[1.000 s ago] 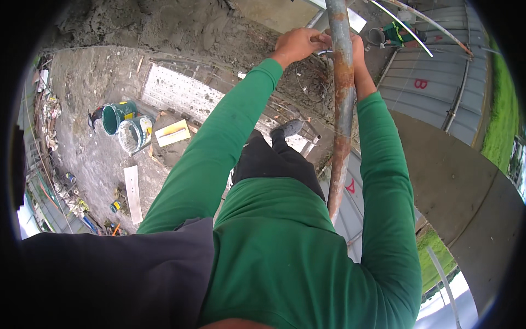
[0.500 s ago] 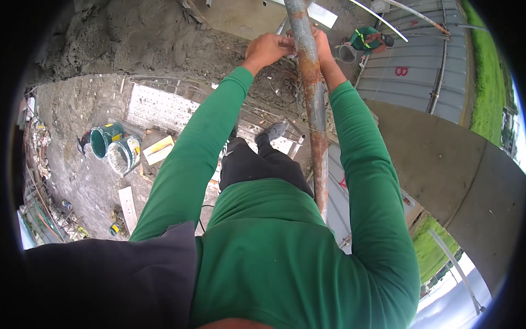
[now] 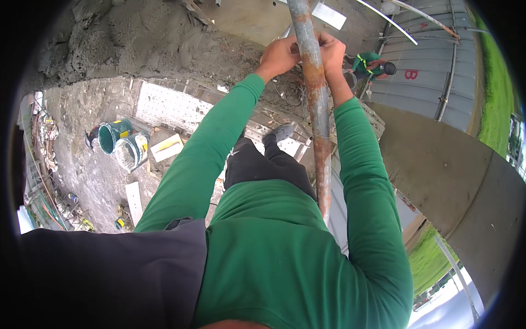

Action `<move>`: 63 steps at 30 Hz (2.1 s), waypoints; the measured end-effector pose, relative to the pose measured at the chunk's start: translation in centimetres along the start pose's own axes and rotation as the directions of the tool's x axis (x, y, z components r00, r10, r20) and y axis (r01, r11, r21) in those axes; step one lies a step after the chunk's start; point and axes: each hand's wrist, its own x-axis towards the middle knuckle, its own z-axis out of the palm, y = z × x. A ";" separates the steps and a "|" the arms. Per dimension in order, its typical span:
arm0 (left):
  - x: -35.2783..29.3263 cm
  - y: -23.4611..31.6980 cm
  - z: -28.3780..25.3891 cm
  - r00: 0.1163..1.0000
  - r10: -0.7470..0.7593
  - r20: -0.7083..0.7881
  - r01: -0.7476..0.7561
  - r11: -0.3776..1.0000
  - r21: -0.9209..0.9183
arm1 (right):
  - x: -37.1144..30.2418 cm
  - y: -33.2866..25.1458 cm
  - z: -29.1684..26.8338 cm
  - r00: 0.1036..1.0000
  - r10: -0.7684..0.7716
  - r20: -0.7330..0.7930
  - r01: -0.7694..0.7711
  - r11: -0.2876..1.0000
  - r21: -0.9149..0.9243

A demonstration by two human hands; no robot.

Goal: The person secures a metal scaffolding pole to a vertical structure using wire ties. They wrap the wire around the pole and the structure, then twist and tighten it with their hands to fasten the connection.

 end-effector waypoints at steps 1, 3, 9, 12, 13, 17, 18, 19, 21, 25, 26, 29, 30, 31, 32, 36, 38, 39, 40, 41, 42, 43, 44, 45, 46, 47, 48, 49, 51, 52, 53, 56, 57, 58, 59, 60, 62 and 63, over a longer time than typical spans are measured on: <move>-0.1 -0.2 0.0 1.000 0.026 -0.017 -0.027 0.999 -0.026 | -0.4 -0.2 0.0 0.999 0.037 -0.020 -0.037 0.999 0.016; 0.0 -0.3 0.3 0.997 0.063 -0.035 -0.066 0.995 -0.076 | -1.2 -0.6 -0.5 0.993 0.115 -0.025 -0.113 0.991 0.074; -0.5 0.2 -0.2 0.997 0.066 -0.038 -0.068 0.995 -0.067 | -1.9 1.2 0.3 0.935 0.351 0.052 -0.324 0.782 0.532; -0.6 -0.2 0.3 0.995 0.056 -0.078 -0.058 0.998 -0.021 | -1.0 2.8 0.5 0.912 0.367 0.181 -0.408 0.783 0.470; -0.8 -0.3 0.5 0.994 0.047 -0.095 -0.047 0.999 0.005 | -0.7 2.4 0.2 0.908 0.347 0.234 -0.414 0.825 0.384; -0.8 -0.8 0.6 0.993 0.031 -0.112 -0.021 0.996 0.085 | -0.6 1.8 0.1 0.955 0.182 0.232 -0.249 0.920 0.302; -0.9 -0.9 0.5 0.993 0.027 -0.117 -0.015 0.995 0.102 | -0.5 1.2 0.4 0.958 0.169 0.230 -0.233 0.929 0.289; -1.0 -0.8 0.4 0.992 0.032 -0.119 -0.023 0.997 0.072 | -0.7 0.6 0.4 0.963 0.163 0.216 -0.220 0.936 0.275; -1.3 -0.5 0.3 0.992 0.042 -0.121 -0.040 0.999 0.012 | -0.4 0.5 0.6 0.959 0.161 0.232 -0.223 0.936 0.274; -0.8 -1.3 1.0 0.993 0.032 -0.117 -0.028 0.999 0.032 | 0.3 -1.0 0.7 0.931 0.192 0.311 -0.283 0.917 0.282; -0.7 -1.3 1.0 0.993 0.025 -0.119 -0.020 0.999 0.043 | 0.3 -1.7 0.8 0.924 0.205 0.324 -0.298 0.915 0.271; -0.5 -1.4 1.1 0.994 0.009 -0.112 -0.002 0.998 0.064 | 0.3 -1.2 0.8 0.949 0.116 0.295 -0.188 0.955 0.231; -0.5 -1.4 1.2 0.994 0.005 -0.106 0.003 0.998 0.069 | 0.3 -1.0 0.7 0.955 0.094 0.280 -0.156 0.966 0.207; -0.5 -1.2 1.0 0.993 -0.003 -0.116 0.012 0.997 0.076 | 0.2 -1.3 0.7 0.961 0.072 0.266 -0.124 0.975 0.185; -0.4 -0.9 0.8 0.992 -0.011 -0.125 0.022 0.996 0.084 | 0.1 -1.5 0.8 0.967 0.050 0.251 -0.093 0.982 0.162; -0.3 -1.0 0.8 0.994 -0.019 -0.108 0.027 0.997 0.077 | -0.2 -1.7 1.2 0.985 -0.005 0.175 -0.045 0.959 0.281; -0.1 -1.2 1.0 0.995 -0.031 -0.099 0.041 0.994 0.104 | 0.0 -1.9 1.3 0.984 -0.019 0.179 -0.023 0.973 0.229; -0.1 -1.3 1.1 0.995 -0.037 -0.095 0.048 0.992 0.118 | 0.2 -1.9 1.3 0.981 -0.050 0.187 0.009 0.977 0.215; 0.0 -1.4 1.1 0.995 -0.038 -0.088 0.049 0.991 0.128 | 0.4 -1.7 1.0 0.978 -0.078 0.195 0.038 0.980 0.198; 0.1 -1.5 1.2 0.996 -0.040 -0.082 0.051 0.989 0.138 | 0.6 -1.5 0.9 0.973 -0.105 0.203 0.068 0.981 0.180; 0.1 -1.5 1.2 0.996 -0.041 -0.076 0.052 0.988 0.149 | 0.7 -1.3 0.9 0.973 -0.107 0.207 0.078 0.986 0.147; 0.0 -1.3 1.2 0.997 -0.040 -0.067 0.049 0.988 0.145 | 0.9 -1.1 0.9 0.973 -0.108 0.206 0.086 0.990 0.113; -0.1 -1.1 0.9 0.998 -0.039 -0.058 0.047 0.989 0.142 | 1.0 -0.9 0.8 0.973 -0.108 0.206 0.094 0.992 0.079; -0.1 -1.0 0.9 0.998 -0.038 -0.048 0.044 0.989 0.139 | 1.1 -0.7 0.7 0.972 -0.114 0.206 0.102 0.993 0.064; -0.1 -1.3 1.0 0.998 -0.020 -0.054 0.027 0.992 0.127 | 1.3 -0.6 0.8 0.970 -0.124 0.209 0.115 0.992 0.054; 0.1 -1.8 1.4 0.998 -0.003 -0.060 0.010 0.993 0.115 | 1.4 -0.5 0.9 0.968 -0.134 0.213 0.127 0.991 0.044; 0.2 -2.0 1.6 0.998 0.015 -0.065 -0.008 0.995 0.103 | 1.6 -0.4 0.9 0.966 -0.144 0.215 0.146 0.989 0.006; 0.2 -1.8 1.5 0.997 0.007 -0.074 0.002 0.993 0.118 | 1.7 -0.3 0.9 0.965 -0.151 0.216 0.161 0.986 -0.032; 0.0 -1.1 1.2 0.996 -0.009 -0.090 0.022 0.989 0.149 | 1.6 -0.3 0.9 0.962 -0.171 0.212 0.199 0.973 -0.118; 0.1 -1.2 1.2 0.995 -0.025 -0.094 0.038 0.989 0.140 | 1.5 -1.1 0.9 0.958 -0.189 0.214 0.226 0.961 -0.162; 0.1 -1.4 1.3 0.994 -0.041 -0.098 0.054 0.990 0.132 | 1.5 -1.6 1.0 0.954 -0.208 0.217 0.253 0.946 -0.205; -0.1 -0.7 0.8 0.992 -0.080 -0.096 0.094 0.984 0.150 | 1.3 -0.9 1.3 0.949 -0.265 0.172 0.289 0.948 -0.134; -0.2 -0.4 0.7 0.991 -0.092 -0.094 0.107 0.981 0.164 | 1.2 -0.6 1.3 0.955 -0.252 0.156 0.274 0.951 -0.145; -0.3 -0.4 0.6 0.992 -0.083 -0.092 0.096 0.985 0.143 | 1.2 -0.3 1.3 0.961 -0.240 0.140 0.260 0.953 -0.153; -0.3 -0.4 0.6 0.993 -0.074 -0.090 0.085 0.989 0.122 | 1.2 0.2 1.3 0.966 -0.228 0.124 0.246 0.956 -0.162; -0.4 -0.5 0.5 0.994 -0.065 -0.088 0.074 0.992 0.101 | 1.3 1.1 1.3 0.980 -0.166 0.108 0.176 0.981 -0.088; -0.5 -0.6 0.6 0.996 -0.046 -0.075 0.052 0.995 0.082 | 1.6 2.5 1.1 0.995 -0.038 0.090 0.032 0.998 0.061; -0.5 -0.6 0.7 0.997 -0.037 -0.068 0.041 0.997 0.072 | 1.5 3.3 1.0 0.994 -0.053 0.097 0.046 0.996 0.075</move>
